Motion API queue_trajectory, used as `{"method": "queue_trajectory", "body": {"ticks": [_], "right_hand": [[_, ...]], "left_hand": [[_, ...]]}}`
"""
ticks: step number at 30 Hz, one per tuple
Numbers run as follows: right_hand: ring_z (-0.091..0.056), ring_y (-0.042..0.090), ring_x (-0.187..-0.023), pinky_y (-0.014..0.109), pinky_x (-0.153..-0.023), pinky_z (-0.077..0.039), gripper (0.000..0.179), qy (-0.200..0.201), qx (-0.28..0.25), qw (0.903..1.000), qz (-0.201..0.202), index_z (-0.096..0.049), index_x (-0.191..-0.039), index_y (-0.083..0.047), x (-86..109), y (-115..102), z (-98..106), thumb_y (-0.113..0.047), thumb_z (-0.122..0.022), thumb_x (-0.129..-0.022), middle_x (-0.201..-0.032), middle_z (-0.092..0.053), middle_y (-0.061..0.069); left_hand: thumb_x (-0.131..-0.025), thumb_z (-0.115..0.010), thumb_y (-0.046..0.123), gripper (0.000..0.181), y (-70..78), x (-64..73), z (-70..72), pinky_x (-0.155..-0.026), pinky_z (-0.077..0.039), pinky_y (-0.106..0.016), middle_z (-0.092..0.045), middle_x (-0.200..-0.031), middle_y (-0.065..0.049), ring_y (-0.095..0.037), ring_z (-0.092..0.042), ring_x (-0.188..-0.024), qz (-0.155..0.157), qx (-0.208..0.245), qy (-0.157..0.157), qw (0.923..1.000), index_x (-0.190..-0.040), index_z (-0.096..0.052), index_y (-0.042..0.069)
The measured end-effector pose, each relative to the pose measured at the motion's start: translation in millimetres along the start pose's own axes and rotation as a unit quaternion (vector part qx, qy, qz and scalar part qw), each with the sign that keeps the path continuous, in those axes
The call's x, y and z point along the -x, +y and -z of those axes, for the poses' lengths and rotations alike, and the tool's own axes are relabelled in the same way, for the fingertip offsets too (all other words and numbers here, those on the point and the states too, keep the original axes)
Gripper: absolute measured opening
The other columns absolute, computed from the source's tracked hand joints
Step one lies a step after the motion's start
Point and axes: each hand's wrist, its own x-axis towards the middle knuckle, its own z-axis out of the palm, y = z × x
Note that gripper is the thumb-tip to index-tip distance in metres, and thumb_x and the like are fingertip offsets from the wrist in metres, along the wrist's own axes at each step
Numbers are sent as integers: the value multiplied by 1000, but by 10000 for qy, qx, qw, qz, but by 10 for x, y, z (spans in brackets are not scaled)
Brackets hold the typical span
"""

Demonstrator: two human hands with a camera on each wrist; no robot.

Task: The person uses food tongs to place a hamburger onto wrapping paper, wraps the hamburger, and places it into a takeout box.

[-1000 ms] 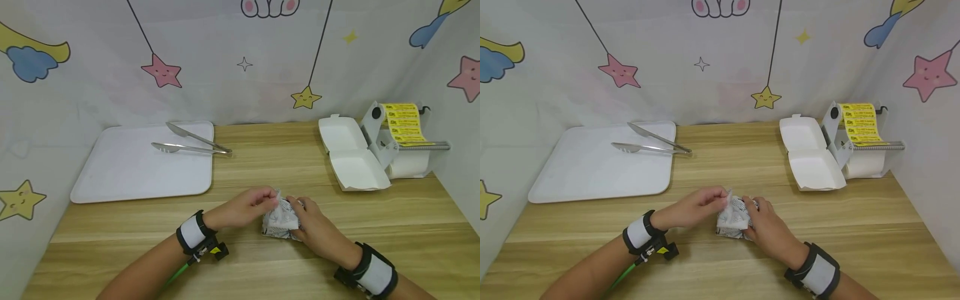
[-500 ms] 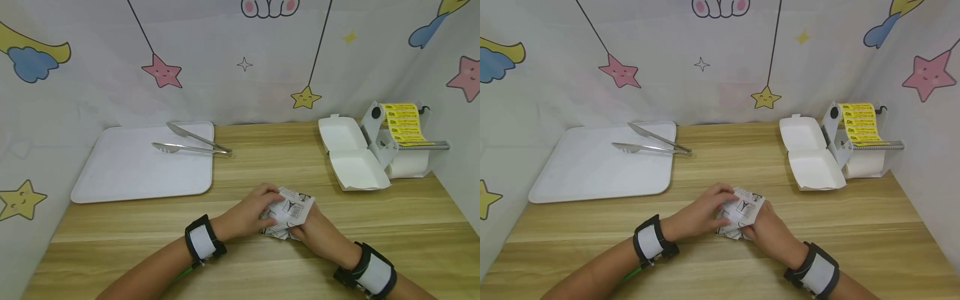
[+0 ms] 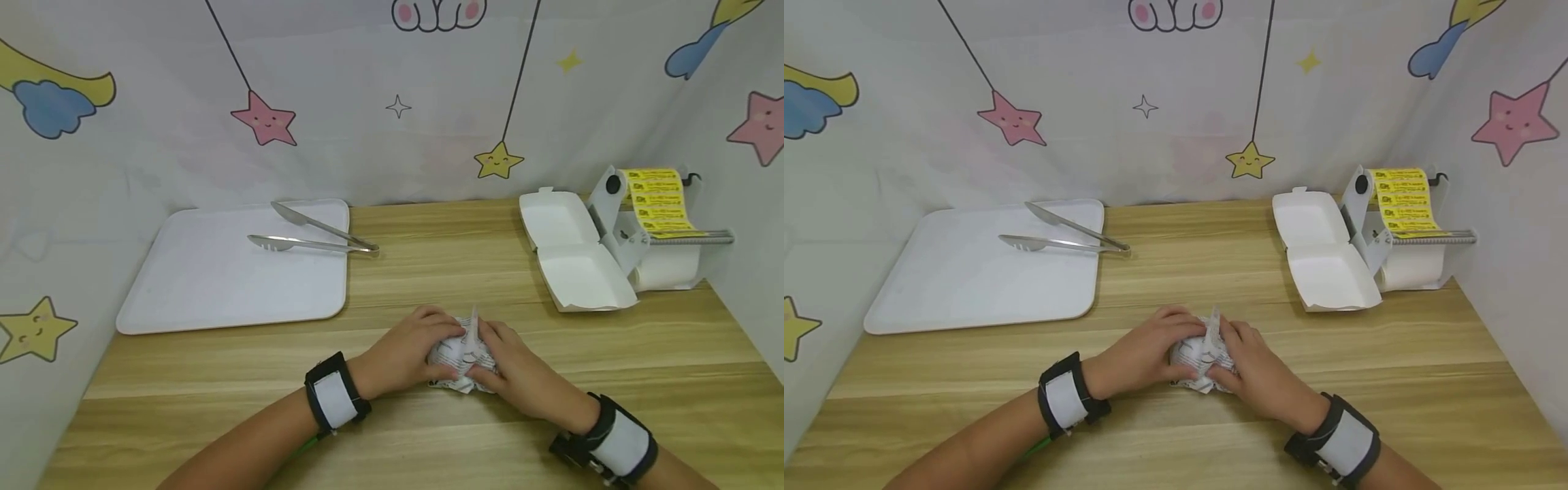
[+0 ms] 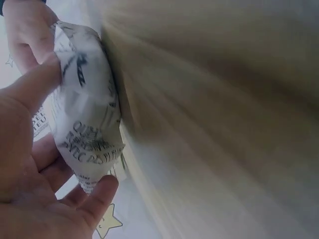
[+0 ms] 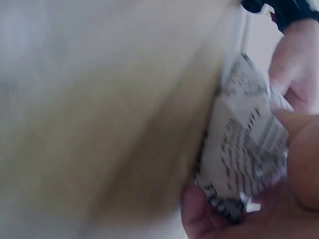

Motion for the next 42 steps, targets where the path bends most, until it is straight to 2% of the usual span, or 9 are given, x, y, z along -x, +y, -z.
{"method": "queue_trajectory", "body": {"ticks": [5,7,10,12,14,18,27,34,42], "right_hand": [[-28,43,-147,60,-113,-32,99,-804,-886,9928,-77,-13,-161,1,5,68,146,-43,-71,-94,-162,-22,25],[-26,45,-148,62,-113,-31,96,-809,-1136,9899,-272,-14,-161,0,-9,58,198,-44,-69,-96,-164,-17,27],[-40,43,-140,62,-107,-40,77,-21,-1097,9933,-375,-37,-151,2,-82,0,235,-38,-72,-96,-156,-36,26],[-56,36,-123,54,-96,-50,57,702,-873,9932,-316,-54,-133,0,-151,-58,229,-32,-78,-92,-137,-55,20],[-59,27,-103,44,-84,-51,41,1274,-696,9893,-162,-61,-112,-5,-211,-117,206,-25,-85,-85,-112,-63,10],[-54,14,-82,31,-71,-47,31,1525,-688,9859,93,-58,-95,-12,-243,-203,166,-13,-86,-82,-88,-59,-4],[-49,5,-78,26,-66,-46,60,1272,-319,9909,307,-58,-141,-13,-47,-193,231,8,-73,-87,-88,-57,-10],[-48,8,-75,26,-62,-43,42,900,205,9945,-502,-68,-131,-2,92,-151,217,0,-73,-90,-83,-59,-6],[-50,8,-77,26,-61,-43,37,881,964,9900,-530,-73,-126,-8,142,-73,204,-23,-76,-93,-86,-61,-8]], "left_hand": [[-86,-82,41,60,30,-16,29,-114,-38,-32,-62,-135,-1,-20,-49,-133,143,-191,30,9997,-133,-62,9],[-85,-83,41,58,38,-16,33,-112,-39,-33,-63,-133,-2,-21,-50,-131,145,-289,45,9995,-130,-63,9],[-85,-83,41,56,57,-25,28,-110,-42,-34,-65,-130,-2,-22,-52,-127,115,-485,110,9987,-127,-64,10],[-85,-83,42,53,70,-36,18,-107,-44,-35,-66,-127,-1,-22,-53,-125,126,-620,143,9979,-124,-65,11],[-84,-83,44,51,83,-45,7,-105,-45,-36,-66,-123,1,-22,-53,-124,184,-730,154,9970,-120,-65,13],[-83,-84,45,47,99,-51,-9,-102,-47,-37,-66,-121,2,-21,-53,-124,293,-791,120,9964,-115,-65,15],[-84,-83,45,57,74,-41,13,-107,-45,-38,-65,-128,0,-21,-53,-128,450,-587,26,9973,-127,-65,13],[-85,-82,44,55,71,-26,9,-103,-47,-42,-63,-132,-3,-22,-52,-128,475,-530,37,9975,-127,-63,13],[-89,-77,45,69,98,-32,6,-105,-47,-46,-57,-144,-5,-23,-51,-135,479,-626,-172,9967,-144,-53,12]]}}
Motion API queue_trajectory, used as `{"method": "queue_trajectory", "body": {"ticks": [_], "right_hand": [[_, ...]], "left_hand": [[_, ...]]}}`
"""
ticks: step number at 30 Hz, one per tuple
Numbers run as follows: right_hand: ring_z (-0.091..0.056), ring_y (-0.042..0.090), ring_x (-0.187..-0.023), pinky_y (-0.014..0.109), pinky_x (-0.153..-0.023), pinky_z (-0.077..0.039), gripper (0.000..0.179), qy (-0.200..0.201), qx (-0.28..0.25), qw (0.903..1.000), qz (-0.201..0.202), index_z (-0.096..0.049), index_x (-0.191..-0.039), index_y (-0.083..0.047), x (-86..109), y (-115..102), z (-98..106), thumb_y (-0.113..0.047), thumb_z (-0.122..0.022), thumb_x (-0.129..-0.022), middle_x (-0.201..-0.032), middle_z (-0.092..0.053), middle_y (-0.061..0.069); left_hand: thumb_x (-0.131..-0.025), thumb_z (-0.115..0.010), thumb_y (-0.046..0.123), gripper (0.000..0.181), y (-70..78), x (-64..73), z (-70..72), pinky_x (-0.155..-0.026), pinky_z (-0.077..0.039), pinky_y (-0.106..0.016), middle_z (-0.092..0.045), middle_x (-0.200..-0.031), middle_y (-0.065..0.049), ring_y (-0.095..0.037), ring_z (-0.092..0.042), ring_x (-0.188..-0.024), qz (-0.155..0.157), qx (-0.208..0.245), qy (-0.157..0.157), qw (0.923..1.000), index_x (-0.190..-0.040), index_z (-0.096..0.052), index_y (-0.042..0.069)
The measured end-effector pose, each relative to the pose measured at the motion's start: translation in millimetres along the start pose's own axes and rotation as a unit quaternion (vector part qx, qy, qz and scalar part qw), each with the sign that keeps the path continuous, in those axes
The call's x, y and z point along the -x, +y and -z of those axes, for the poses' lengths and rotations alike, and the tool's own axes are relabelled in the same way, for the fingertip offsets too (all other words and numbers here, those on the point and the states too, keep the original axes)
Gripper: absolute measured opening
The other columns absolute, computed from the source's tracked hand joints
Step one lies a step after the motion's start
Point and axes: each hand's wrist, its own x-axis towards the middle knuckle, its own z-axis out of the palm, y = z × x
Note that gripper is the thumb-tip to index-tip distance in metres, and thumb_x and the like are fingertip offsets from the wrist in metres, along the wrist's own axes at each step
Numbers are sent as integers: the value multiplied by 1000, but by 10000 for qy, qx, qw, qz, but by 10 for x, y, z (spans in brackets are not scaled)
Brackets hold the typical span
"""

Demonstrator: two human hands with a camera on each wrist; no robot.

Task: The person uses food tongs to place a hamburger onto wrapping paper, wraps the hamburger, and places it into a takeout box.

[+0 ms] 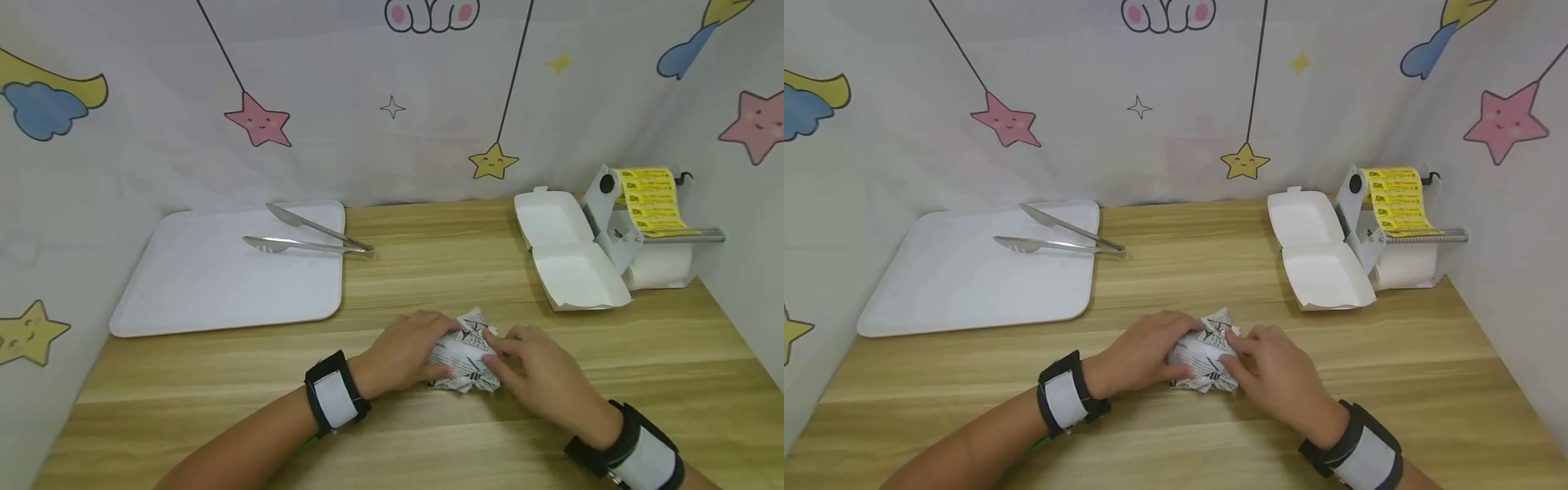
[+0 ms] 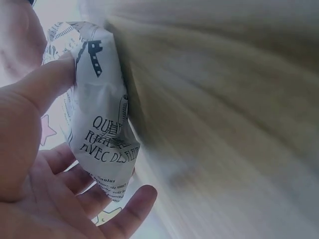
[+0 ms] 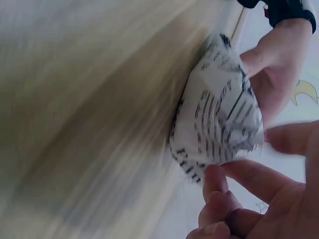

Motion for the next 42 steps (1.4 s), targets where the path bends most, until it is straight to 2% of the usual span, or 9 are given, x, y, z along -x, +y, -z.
{"method": "queue_trajectory", "body": {"ticks": [5,13,19,24,30,33,37,40,42], "right_hand": [[-59,15,-82,32,-58,-49,45,0,535,9982,-275,-74,-125,-13,15,-2,-12,-41,-77,-90,-93,-71,-2],[-50,12,-68,26,-48,-39,40,-262,862,9954,-324,-77,-119,-10,61,18,-84,-38,-77,-90,-79,-68,-5],[-48,5,-70,25,-57,-42,45,-320,-258,9978,-521,-75,-120,-6,16,106,-68,-40,-77,-90,-78,-57,-11],[-56,5,-77,25,-64,-48,46,-285,-1186,9906,-613,-70,-127,-6,-23,167,47,-35,-77,-91,-87,-63,-10],[-60,5,-84,21,-66,-49,33,478,-1446,9838,-948,-68,-126,-3,-52,448,397,-24,-67,-101,-98,-71,3],[-58,3,-83,16,-66,-48,27,1173,-1563,9659,-1696,-67,-123,-6,-48,761,682,-24,-57,-106,-101,-68,1],[-56,2,-79,15,-62,-45,22,1918,-1845,9097,-3188,-58,-125,-21,-40,1251,939,-31,-48,-108,-88,-60,-19],[-54,-3,-73,16,-59,-44,43,1965,-1959,8671,-4137,-43,-147,-20,-29,1587,1014,-37,-44,-107,-75,-52,-31],[-52,-6,-70,19,-60,-45,63,1773,-1958,8517,-4527,-26,-159,-6,2,1770,1034,-38,-40,-107,-74,-53,-28]], "left_hand": [[-91,-74,46,71,19,-2,-5,-105,-47,-46,-54,-146,-6,-23,-49,-137,72,-4,-127,9999,-148,-51,11],[-91,-73,47,71,44,-20,-14,-104,-47,-48,-53,-148,-7,-25,-48,-137,48,-201,-277,9994,-148,-51,10],[-92,-73,47,71,7,-50,22,-107,-45,-47,-53,-149,-4,-23,-48,-137,17,-147,-508,9986,-149,-49,11],[-92,-74,48,71,6,-63,48,-105,-46,-45,-58,-145,-3,-22,-52,-132,63,-167,-587,9981,-148,-50,11],[-92,-73,49,71,7,-52,48,-104,-47,-44,-58,-144,-3,-22,-54,-130,85,-260,-579,9979,-148,-50,11],[-93,-72,49,70,2,-46,50,-104,-47,-45,-59,-144,-3,-23,-54,-130,91,-272,-545,9981,-148,-50,11],[-93,-72,49,70,0,-39,55,-104,-47,-45,-59,-143,-2,-23,-53,-131,103,-281,-521,9982,-147,-50,12],[-92,-73,49,70,6,-33,60,-104,-47,-45,-59,-143,-2,-23,-53,-130,127,-278,-539,9981,-147,-51,12],[-92,-73,49,70,11,-30,62,-104,-47,-44,-59,-144,-2,-23,-53,-130,151,-250,-570,9979,-148,-50,12]]}}
